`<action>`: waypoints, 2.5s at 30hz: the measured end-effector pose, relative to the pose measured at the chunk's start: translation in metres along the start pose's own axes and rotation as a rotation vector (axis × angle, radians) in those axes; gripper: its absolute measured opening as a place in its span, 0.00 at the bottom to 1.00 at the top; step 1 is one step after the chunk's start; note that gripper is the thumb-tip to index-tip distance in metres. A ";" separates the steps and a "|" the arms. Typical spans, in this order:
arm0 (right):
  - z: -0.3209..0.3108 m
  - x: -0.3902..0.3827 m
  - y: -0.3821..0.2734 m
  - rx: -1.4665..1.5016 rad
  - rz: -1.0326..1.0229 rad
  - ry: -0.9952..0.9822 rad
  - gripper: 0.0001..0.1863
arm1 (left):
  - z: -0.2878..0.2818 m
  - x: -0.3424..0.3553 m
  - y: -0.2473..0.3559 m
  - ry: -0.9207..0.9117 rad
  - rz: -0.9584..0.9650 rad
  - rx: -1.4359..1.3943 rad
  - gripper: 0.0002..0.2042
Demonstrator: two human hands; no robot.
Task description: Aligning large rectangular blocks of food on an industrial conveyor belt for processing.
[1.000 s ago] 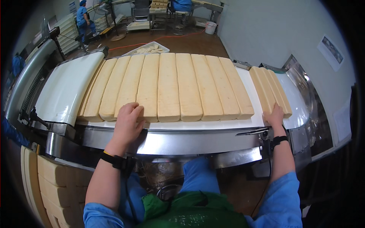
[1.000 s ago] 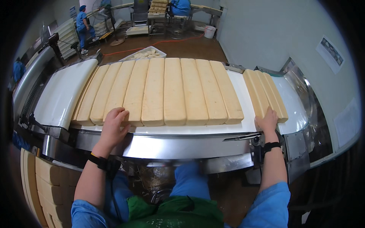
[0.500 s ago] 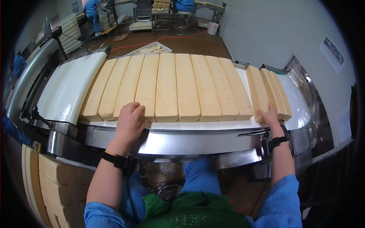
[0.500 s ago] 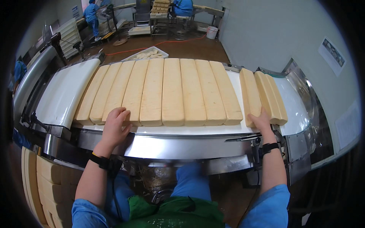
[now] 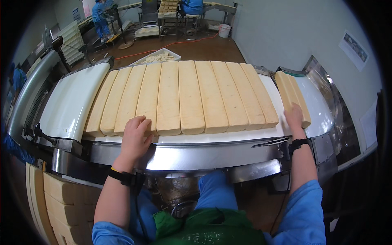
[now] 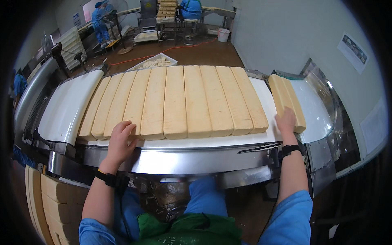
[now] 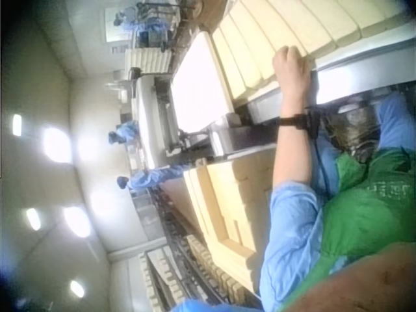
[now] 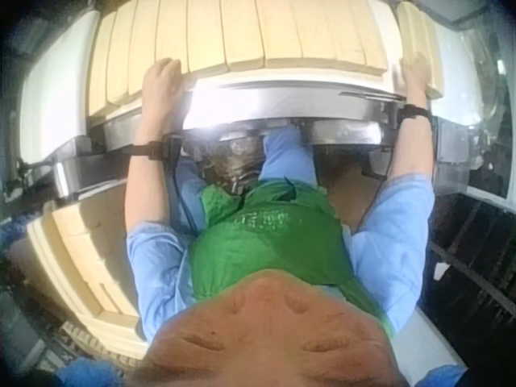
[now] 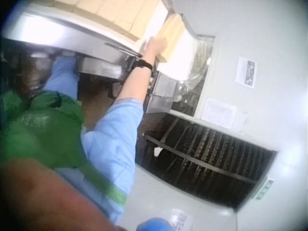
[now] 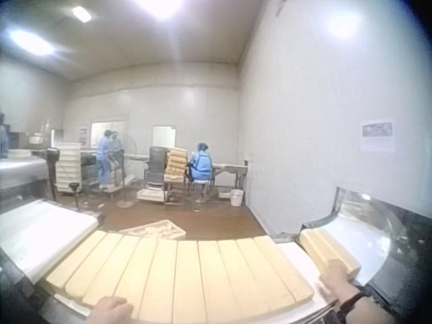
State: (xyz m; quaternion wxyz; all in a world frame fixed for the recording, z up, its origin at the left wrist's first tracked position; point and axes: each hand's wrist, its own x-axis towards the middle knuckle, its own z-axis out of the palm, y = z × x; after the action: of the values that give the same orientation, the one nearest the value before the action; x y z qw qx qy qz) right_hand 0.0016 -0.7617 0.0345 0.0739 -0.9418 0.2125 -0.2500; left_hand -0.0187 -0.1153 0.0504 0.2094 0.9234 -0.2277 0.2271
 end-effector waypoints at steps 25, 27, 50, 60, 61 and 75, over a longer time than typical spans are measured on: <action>-0.034 -0.015 -0.039 0.577 0.111 -0.538 0.34 | -0.001 -0.004 -0.007 -0.011 -0.036 0.020 0.26; -0.034 -0.009 -0.041 0.620 0.029 -0.567 0.34 | 0.001 -0.003 -0.006 -0.012 -0.040 0.029 0.26; -0.018 0.002 0.142 0.718 0.683 -0.118 0.36 | 0.001 -0.001 -0.009 -0.025 -0.079 0.086 0.29; -0.033 -0.009 0.054 0.211 0.256 -0.254 0.36 | -0.001 -0.001 -0.011 -0.022 -0.069 0.082 0.30; -0.039 -0.013 0.043 0.285 0.218 -0.311 0.36 | -0.001 -0.001 -0.012 -0.023 -0.078 0.085 0.30; 0.002 -0.029 0.000 0.519 -0.175 -0.016 0.40 | -0.011 -0.008 -0.024 0.067 -0.054 0.059 0.22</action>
State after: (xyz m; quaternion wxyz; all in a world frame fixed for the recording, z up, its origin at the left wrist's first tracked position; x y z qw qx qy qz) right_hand -0.0200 -0.7488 0.0202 0.2927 -0.9079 0.0583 -0.2943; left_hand -0.0160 -0.0879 0.0488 0.1956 0.9270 -0.1888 0.2586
